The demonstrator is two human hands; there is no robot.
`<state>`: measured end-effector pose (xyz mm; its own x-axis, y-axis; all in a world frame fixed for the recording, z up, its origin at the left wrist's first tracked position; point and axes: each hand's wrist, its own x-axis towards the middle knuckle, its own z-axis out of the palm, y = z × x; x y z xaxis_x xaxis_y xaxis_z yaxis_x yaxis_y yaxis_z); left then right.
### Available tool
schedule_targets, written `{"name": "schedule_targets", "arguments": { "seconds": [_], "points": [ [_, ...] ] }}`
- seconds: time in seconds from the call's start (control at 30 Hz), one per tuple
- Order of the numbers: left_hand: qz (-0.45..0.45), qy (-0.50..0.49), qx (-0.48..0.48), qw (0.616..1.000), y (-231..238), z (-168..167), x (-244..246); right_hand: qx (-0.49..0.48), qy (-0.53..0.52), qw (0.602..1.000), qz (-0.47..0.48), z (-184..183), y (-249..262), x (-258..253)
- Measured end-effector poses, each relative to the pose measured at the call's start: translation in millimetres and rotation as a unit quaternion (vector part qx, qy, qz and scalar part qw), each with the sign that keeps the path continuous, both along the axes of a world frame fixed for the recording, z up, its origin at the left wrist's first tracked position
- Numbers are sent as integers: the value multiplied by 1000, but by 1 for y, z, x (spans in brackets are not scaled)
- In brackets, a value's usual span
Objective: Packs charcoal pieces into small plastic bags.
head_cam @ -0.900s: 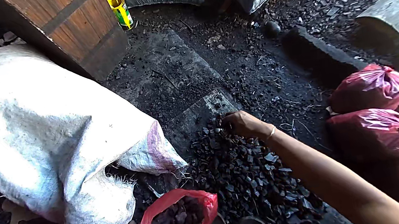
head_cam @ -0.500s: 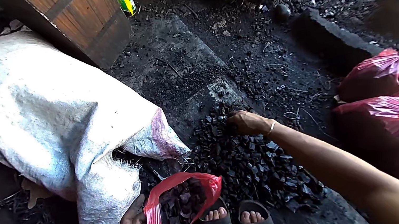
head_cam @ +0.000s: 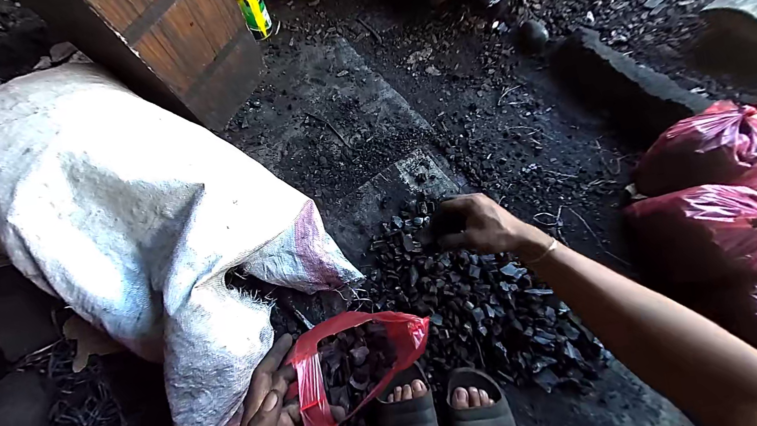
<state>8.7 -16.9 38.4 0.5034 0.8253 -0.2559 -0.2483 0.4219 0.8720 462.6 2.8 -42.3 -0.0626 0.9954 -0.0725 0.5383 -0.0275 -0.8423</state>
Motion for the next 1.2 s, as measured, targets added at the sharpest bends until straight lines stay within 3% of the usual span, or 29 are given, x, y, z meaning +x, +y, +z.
{"name": "schedule_targets", "arguments": {
  "seconds": [0.1, 0.2, 0.33, 0.43, 0.57, 0.7, 0.8, 0.9, 1.0, 1.1, 1.2],
  "points": [
    [0, -17, -8, 1000, 1, 5, 11, 47, 121, 981, 145, 34, -8, -57],
    [-5, -42, -13, 999, 1, 8, 17, 24, 153, 963, 220, 54, -16, -117],
    [6, -45, -20, 999, 1, 5, 19, -133, 115, 977, 117, 28, -11, -162],
    [10, -39, -36, 999, -1, -9, 18, -109, 18, 993, 48, 0, -7, -178],
    [8, -23, -36, 999, 3, -11, 13, -33, -49, 995, 86, -15, -18, -195],
    [-32, -20, -44, 998, 9, -16, 3, 38, -33, 983, 175, -11, -17, -178],
    [-56, 22, -41, 997, 13, -22, -15, 89, -24, 993, 73, 4, -4, -126],
    [-78, 65, -27, 994, 15, -22, -22, -40, -166, 985, -20, -27, 7, -59],
    [-91, 73, -16, 993, 14, -25, -23, -186, -249, 949, -43, -72, 0, -37],
    [-101, 78, -2, 992, 13, -27, -20, -199, -259, 944, -42, -94, -10, -47],
    [-108, 86, -1, 990, 12, -21, -17, -164, -227, 959, -45, -93, -10, -47]
  ]
}}
